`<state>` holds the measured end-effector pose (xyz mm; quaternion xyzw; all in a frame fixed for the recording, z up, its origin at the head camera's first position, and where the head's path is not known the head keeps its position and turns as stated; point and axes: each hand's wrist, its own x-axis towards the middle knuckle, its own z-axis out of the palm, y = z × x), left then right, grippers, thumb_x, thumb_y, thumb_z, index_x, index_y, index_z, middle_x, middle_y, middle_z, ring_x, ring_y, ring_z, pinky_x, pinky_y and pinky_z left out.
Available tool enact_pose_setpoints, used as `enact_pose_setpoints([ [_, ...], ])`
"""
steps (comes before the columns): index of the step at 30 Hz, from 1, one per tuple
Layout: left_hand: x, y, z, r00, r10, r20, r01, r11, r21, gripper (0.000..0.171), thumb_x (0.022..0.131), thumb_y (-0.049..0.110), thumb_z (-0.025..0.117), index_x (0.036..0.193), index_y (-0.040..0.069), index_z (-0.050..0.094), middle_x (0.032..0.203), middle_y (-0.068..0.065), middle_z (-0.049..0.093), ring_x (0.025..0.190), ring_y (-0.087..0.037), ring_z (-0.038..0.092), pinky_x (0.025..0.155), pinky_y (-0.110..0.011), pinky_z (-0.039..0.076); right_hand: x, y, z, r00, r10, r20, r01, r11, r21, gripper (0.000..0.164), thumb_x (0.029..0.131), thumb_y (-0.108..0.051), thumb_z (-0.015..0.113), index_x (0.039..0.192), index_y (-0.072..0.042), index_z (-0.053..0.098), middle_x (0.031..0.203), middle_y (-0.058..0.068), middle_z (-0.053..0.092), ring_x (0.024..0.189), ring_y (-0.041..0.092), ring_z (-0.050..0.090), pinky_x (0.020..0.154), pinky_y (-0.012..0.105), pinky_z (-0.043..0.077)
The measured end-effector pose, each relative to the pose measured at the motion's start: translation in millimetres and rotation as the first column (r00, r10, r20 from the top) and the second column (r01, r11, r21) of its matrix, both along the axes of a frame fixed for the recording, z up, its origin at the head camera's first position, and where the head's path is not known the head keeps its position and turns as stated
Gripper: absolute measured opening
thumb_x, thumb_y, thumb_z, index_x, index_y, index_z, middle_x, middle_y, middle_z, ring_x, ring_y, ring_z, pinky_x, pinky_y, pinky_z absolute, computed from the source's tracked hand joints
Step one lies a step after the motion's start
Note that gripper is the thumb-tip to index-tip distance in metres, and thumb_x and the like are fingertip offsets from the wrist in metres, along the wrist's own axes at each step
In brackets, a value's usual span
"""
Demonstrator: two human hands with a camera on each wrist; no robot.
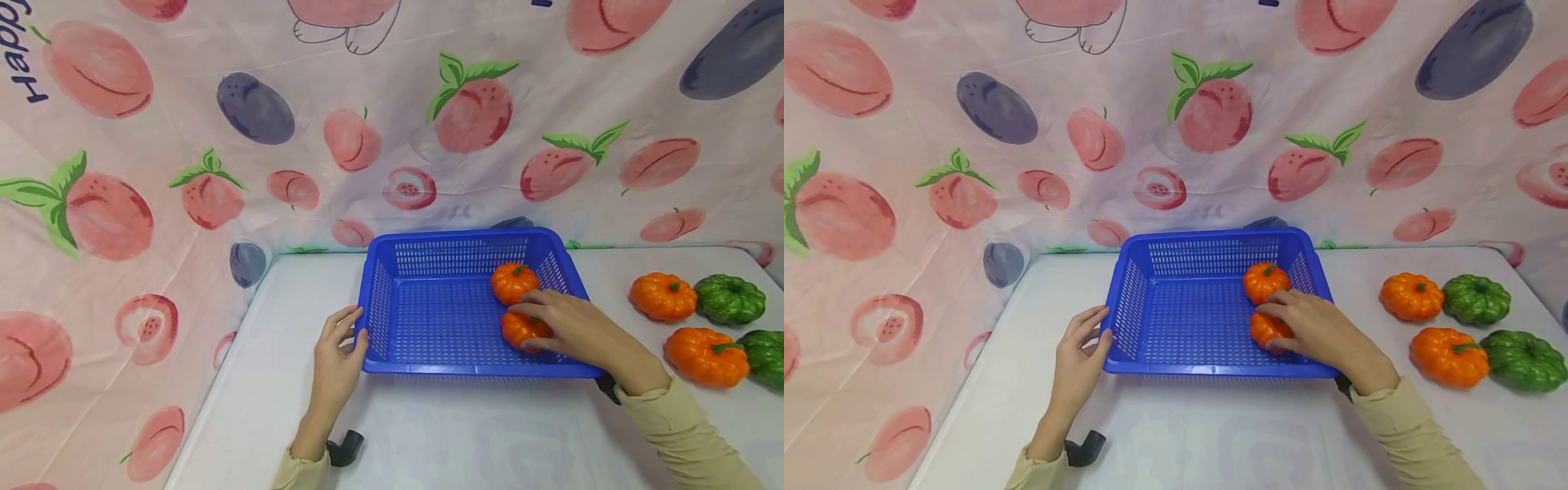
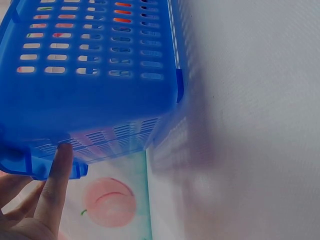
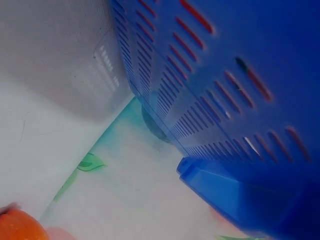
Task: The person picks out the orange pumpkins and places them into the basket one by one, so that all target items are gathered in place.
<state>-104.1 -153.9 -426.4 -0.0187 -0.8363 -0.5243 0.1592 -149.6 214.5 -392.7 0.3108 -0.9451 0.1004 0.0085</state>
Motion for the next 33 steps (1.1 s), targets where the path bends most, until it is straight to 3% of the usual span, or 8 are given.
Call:
enact_pose_setpoints([
  [16, 0.3, 0, -1.6, 1.0, -0.004, -0.011, 0.004, 1.0, -0.005, 0.036, 0.094, 0.002, 0.063, 0.129, 0.001, 0.064, 0.137, -0.007, 0.056, 0.102, -0.023, 0.066, 0.08, -0.025, 0.06, 5.8, 5, 5.4, 0.999, 0.032, 0.017, -0.031, 0.998, -0.057, 0.052, 0.08, -0.029, 0.083, 0.125, -0.009, 0.067, 0.127, 0.011, 0.062, 0.118, 0.033, 0.057, 0.1, 0.057, 0.05],
  [33, 0.4, 1, 0.1, 1.0, 0.003, -0.004, -0.003, 1.0, -0.006, 0.036, 0.094, 0.002, 0.063, 0.13, 0.002, 0.064, 0.137, -0.007, 0.055, 0.102, -0.022, 0.066, 0.08, -0.025, 0.061, 14.6, 22, 16.8, 0.997, 0.021, -0.081, -0.028, 0.996, -0.081, 0.057, 0.08, -0.028, 0.083, 0.129, -0.006, 0.064, 0.129, 0.012, 0.061, 0.12, 0.035, 0.057, 0.095, 0.056, 0.053],
])
